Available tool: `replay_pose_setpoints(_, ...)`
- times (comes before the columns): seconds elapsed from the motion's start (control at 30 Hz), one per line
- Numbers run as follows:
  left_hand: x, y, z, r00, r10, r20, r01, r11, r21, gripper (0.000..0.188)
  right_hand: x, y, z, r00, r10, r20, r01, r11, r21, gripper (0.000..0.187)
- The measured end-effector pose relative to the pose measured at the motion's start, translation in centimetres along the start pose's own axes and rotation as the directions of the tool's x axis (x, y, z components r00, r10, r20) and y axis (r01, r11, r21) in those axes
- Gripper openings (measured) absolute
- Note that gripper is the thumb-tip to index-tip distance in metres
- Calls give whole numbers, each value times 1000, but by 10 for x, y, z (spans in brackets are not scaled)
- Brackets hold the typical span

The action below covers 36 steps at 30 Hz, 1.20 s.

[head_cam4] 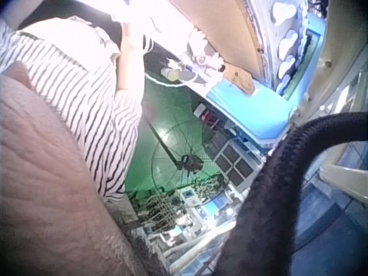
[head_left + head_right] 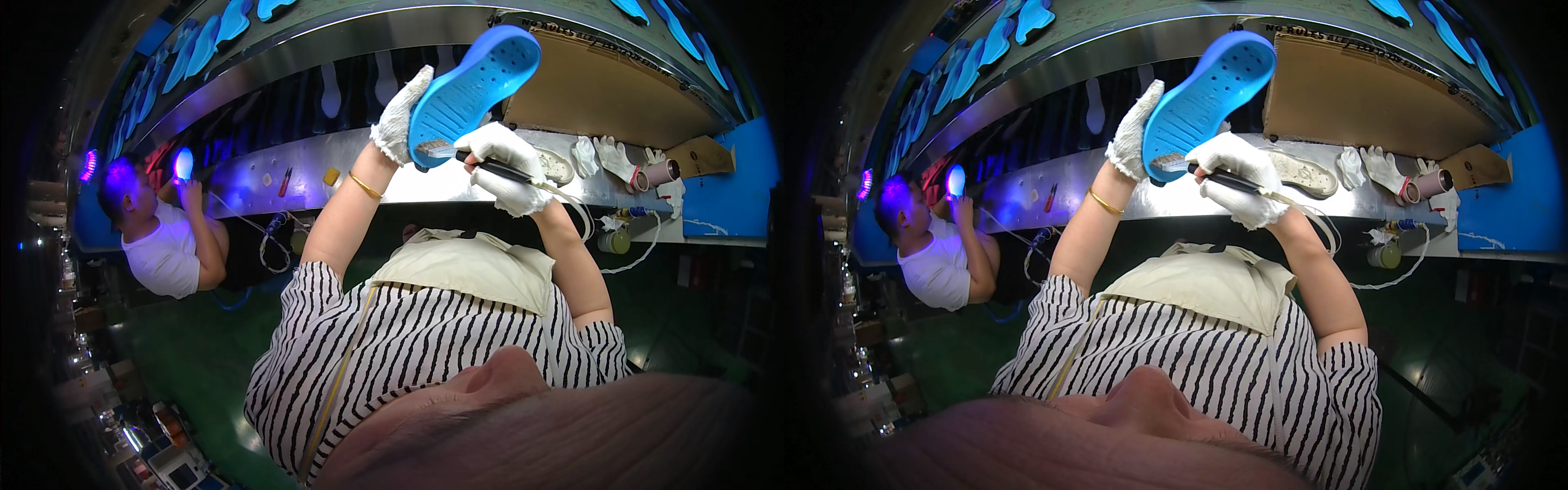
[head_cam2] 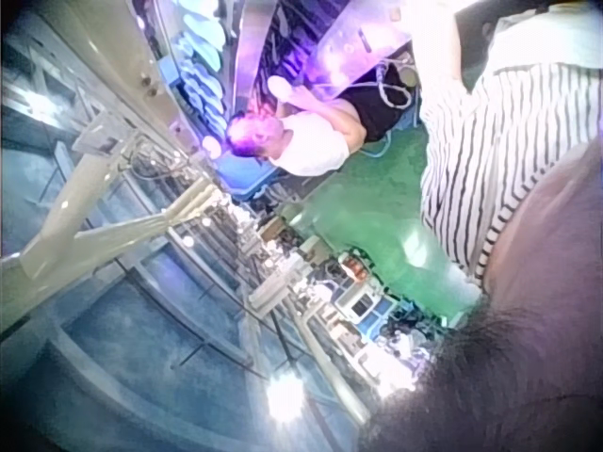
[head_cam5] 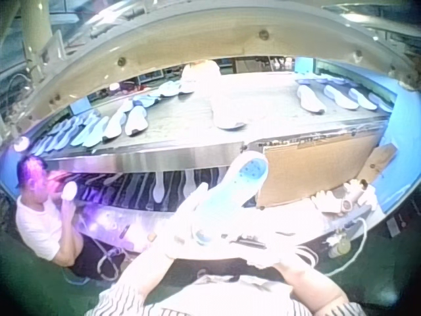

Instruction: The person applies a liquid substance to blue shoe soles using a handheld applicator tool, then places each finished sole onto a moving conveyor belt above the workbench.

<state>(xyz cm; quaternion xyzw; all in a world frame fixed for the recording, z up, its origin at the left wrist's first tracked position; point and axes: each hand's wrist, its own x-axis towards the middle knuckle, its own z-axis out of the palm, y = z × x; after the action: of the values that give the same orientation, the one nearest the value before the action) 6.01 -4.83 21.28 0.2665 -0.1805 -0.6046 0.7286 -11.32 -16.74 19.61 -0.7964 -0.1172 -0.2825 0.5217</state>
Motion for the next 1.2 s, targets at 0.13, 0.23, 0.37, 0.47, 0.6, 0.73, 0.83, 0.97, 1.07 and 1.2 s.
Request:
replay_pose_setpoints(0.13,5,7,-4,979,-67,-192,117,958,262,63,3,-7,3,956,263,131,-279,953,117,16)
replay_pose_setpoints(0.23,6,6,-7,946,-133,-295,242,896,373,60,11,-10,-9,910,359,209,-399,895,199,12)
replay_pose_setpoints(0.37,8,0,-5,943,-169,-288,284,860,424,62,14,-13,-26,833,492,253,-543,816,201,13)
replay_pose_setpoints(0.47,7,1,-2,937,-198,-288,312,844,435,61,11,-15,-27,856,485,181,-514,838,183,15)
replay_pose_setpoints(0.6,6,3,-3,936,-206,-285,334,776,535,68,9,-17,-37,832,516,202,-512,856,-78,16)
replay_pose_setpoints(0.73,7,-4,-5,932,-284,-224,351,859,373,74,5,-17,-43,865,490,104,-501,847,178,15)
replay_pose_setpoints(0.83,7,-15,-5,967,-234,-102,250,950,189,71,1,-11,-36,917,387,99,-397,851,343,17)
replay_pose_setpoints(0.97,-6,-27,-8,974,-224,27,224,974,18,77,5,5,-57,898,411,-156,-339,874,348,13)
replay_pose_setpoints(1.07,-13,-31,-12,976,-213,51,212,977,25,79,10,19,-79,760,415,-501,-365,909,199,12)
replay_pose_setpoints(1.2,-15,-32,-16,985,-171,-23,173,981,90,81,-2,24,-55,898,219,-381,-89,939,331,16)
